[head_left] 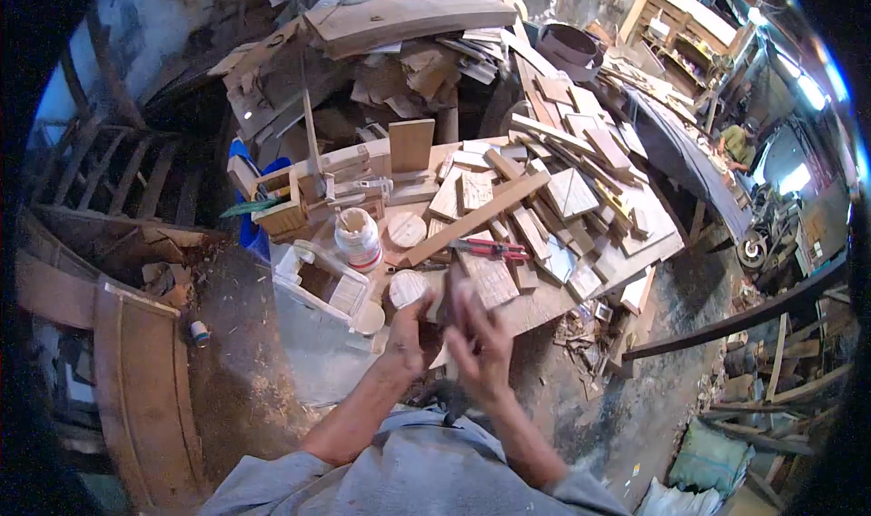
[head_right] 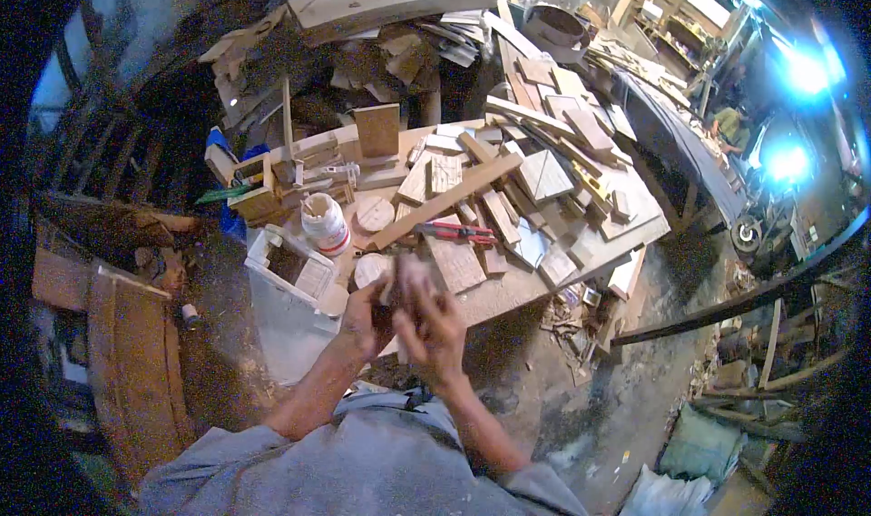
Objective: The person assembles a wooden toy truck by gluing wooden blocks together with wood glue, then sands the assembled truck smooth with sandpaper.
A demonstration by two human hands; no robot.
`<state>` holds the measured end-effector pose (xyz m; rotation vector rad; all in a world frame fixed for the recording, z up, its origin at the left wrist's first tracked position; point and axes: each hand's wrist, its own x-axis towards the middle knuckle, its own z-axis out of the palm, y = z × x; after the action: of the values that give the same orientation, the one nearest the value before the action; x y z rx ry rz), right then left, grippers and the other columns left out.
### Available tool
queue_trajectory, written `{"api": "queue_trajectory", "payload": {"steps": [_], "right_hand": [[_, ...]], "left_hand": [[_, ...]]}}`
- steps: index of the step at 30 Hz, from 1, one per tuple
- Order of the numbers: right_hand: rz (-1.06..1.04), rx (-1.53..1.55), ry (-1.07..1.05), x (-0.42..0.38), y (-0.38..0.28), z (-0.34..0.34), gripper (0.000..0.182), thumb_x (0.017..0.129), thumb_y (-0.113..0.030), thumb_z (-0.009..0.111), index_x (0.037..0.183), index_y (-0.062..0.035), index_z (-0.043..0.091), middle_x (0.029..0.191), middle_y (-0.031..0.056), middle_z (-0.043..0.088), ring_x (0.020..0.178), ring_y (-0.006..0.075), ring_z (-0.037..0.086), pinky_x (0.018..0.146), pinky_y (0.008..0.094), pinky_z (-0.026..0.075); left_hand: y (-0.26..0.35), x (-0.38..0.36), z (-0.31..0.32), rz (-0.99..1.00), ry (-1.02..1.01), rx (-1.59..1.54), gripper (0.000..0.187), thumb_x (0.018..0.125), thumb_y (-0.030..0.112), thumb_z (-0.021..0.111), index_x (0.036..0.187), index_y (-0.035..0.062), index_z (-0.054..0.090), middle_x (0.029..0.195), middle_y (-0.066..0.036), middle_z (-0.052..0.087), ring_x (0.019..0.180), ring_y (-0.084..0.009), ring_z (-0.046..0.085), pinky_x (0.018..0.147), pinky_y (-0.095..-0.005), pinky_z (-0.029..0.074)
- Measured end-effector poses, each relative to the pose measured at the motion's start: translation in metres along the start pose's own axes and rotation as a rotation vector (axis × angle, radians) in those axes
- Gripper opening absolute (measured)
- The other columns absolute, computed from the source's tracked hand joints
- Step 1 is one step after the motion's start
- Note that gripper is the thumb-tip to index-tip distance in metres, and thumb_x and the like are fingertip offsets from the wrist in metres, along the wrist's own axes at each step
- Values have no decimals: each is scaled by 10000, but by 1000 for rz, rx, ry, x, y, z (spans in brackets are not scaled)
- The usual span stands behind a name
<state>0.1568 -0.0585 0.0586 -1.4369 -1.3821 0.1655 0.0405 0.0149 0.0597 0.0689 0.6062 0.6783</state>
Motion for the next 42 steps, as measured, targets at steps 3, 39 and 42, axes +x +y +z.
{"api": "queue_trajectory", "payload": {"steps": [3,39,42], "right_hand": [[158,-80,-77,6,-4,-1,526,896,-108,663,1415,-74,582,1046,213,621,935,288,608,846,378,502],[829,983,-44,-9,23,-12,661,929,-346,580,1500,-49,430,963,41,638,692,97,591,563,233,481],[717,984,-96,-23,24,-2,663,926,-347,584,1494,-40,435,988,39,636,720,94,590,578,225,480]], "left_hand": [[-6,0,-18,25,74,83,284,977,272,627,1144,44,625,922,-50,653,746,-173,636,715,-324,560],[14,-14,-44,501,-158,1234,318,969,183,670,1227,2,624,820,-36,685,566,-75,579,457,-250,454],[14,-16,-29,525,-141,1098,280,963,196,683,1183,26,645,836,-38,679,579,-65,588,432,-228,440]]}}
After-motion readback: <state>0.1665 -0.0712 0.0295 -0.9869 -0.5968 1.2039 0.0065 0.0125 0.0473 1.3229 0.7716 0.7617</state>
